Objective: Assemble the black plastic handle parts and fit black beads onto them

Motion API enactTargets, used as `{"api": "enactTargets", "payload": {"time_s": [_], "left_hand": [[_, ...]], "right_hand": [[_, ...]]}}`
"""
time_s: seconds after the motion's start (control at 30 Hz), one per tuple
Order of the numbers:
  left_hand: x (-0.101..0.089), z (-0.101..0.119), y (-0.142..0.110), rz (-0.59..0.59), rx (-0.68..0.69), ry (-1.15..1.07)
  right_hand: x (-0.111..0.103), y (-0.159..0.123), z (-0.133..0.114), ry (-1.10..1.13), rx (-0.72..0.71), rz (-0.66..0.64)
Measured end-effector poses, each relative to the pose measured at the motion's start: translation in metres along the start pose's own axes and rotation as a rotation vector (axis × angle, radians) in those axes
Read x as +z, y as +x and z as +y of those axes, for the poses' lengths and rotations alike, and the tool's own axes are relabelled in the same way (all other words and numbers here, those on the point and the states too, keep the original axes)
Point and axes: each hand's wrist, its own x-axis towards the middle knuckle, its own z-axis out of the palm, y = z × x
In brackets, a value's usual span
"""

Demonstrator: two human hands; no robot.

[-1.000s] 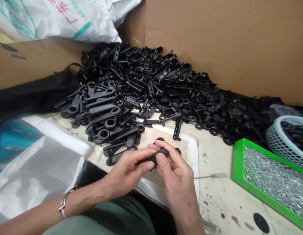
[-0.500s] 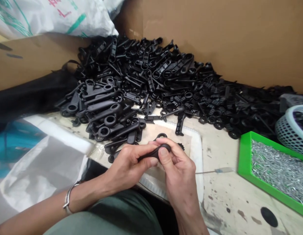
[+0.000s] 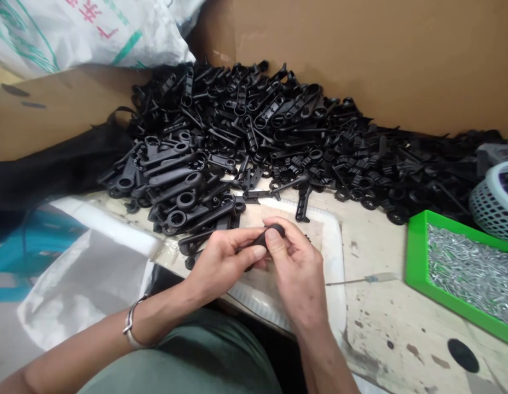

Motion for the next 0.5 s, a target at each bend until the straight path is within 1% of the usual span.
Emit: {"api": "enactTargets", "payload": {"time_s": [0.07,0.1,0.13,0.17,0.23,0.3,0.37,0.43,0.5], "left_hand": [[0.001,0.004,0.004,0.012,-0.043,-0.283],[0.002,0.006,0.005,0.031,-0.064,-0.4],[0.002,0.008,0.005,0.054,-0.081,-0.491],[0.003,0.01,0.006,0.078,-0.092,-0.558],[0.005,0.011,0.005,0.117,-0.106,-0.637],[0.008,0.012,0.003,0.116,-0.113,-0.668],[0.008,0.011,0.001,0.077,-0.095,-0.651],[0.006,0.01,-0.003,0.016,-0.05,-0.564],[0.001,0.008,-0.008,-0.029,0.014,-0.374]], "right_hand": [[-0.009,0.001,-0.004,0.166,0.026,-0.066],[-0.013,-0.001,-0.005,0.229,0.017,-0.062],[-0.016,-0.004,-0.007,0.244,0.006,-0.035],[-0.017,-0.008,-0.008,0.208,-0.008,0.01],[-0.014,-0.016,-0.01,0.032,-0.035,0.076],[-0.007,-0.021,-0.011,-0.117,-0.057,0.075],[-0.002,-0.024,-0.012,-0.165,-0.09,0.057],[-0.001,-0.026,-0.011,-0.178,-0.123,0.045],[-0.003,-0.029,-0.009,-0.202,-0.14,0.008]]}}
